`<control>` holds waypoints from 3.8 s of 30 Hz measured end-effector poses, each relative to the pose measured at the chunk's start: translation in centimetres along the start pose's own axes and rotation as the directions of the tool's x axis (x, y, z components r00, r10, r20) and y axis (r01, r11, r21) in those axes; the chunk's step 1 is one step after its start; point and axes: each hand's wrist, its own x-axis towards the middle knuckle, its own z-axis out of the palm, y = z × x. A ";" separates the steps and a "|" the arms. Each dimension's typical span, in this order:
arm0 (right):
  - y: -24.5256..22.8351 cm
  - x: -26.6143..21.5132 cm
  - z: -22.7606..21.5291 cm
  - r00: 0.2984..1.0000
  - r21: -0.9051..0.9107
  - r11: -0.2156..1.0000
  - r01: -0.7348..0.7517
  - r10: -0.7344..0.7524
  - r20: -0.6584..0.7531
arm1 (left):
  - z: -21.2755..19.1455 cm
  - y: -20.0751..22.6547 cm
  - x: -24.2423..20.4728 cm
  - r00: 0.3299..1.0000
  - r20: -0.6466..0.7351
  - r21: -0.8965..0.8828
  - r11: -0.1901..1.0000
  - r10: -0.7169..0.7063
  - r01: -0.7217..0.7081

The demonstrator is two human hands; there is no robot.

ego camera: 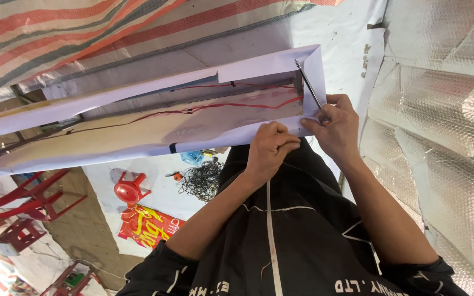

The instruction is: The person assembles a lightbox by securing a white frame to a yellow panel using a screwdriver. They tighten screws at the corners and along the edges to attach the frame to the panel.

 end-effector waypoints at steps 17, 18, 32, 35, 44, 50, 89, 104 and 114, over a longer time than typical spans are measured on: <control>-0.6 -0.2 0.2 0.999 0.076 0.997 -0.032 0.032 -0.001 | -0.1 -1.8 1.1 1.000 0.027 0.332 0.943 0.008 -0.016; -0.7 -0.3 0.2 0.999 0.073 0.997 -0.039 0.039 0.003 | -0.1 -1.7 1.1 0.999 0.034 0.318 0.948 -0.023 0.011; -0.9 -0.1 0.2 0.999 -0.007 0.999 -0.043 0.044 0.026 | 0.3 -2.5 2.0 0.973 0.113 0.353 0.923 -0.202 0.151; -0.8 -0.1 0.3 0.997 0.003 0.997 -0.080 0.080 0.017 | 0.6 -2.1 2.1 0.963 0.114 0.352 0.916 -0.246 0.192; -0.7 -0.4 0.4 0.998 -0.009 0.998 -0.066 0.066 0.018 | 0.7 -2.4 2.1 0.948 0.092 0.385 0.889 -0.304 0.247; 0.0 0.0 0.6 0.999 -0.020 0.999 -0.041 0.041 0.018 | 0.6 -1.7 2.6 0.948 0.103 0.418 0.878 -0.301 0.233; -3.6 -19.4 -2.3 0.801 0.724 0.394 -0.566 0.473 0.368 | 0.4 -2.4 0.9 0.902 0.143 0.797 0.494 0.407 -0.349; -12.4 -17.5 -8.6 0.802 0.695 0.501 -0.515 0.569 0.183 | 0.8 -3.1 0.9 0.910 0.115 0.791 0.518 0.398 -0.327; -16.6 -18.3 -10.9 0.976 -0.658 0.728 -0.192 0.211 -0.051 | 0.4 -2.9 0.8 0.912 0.092 0.719 0.607 0.400 -0.339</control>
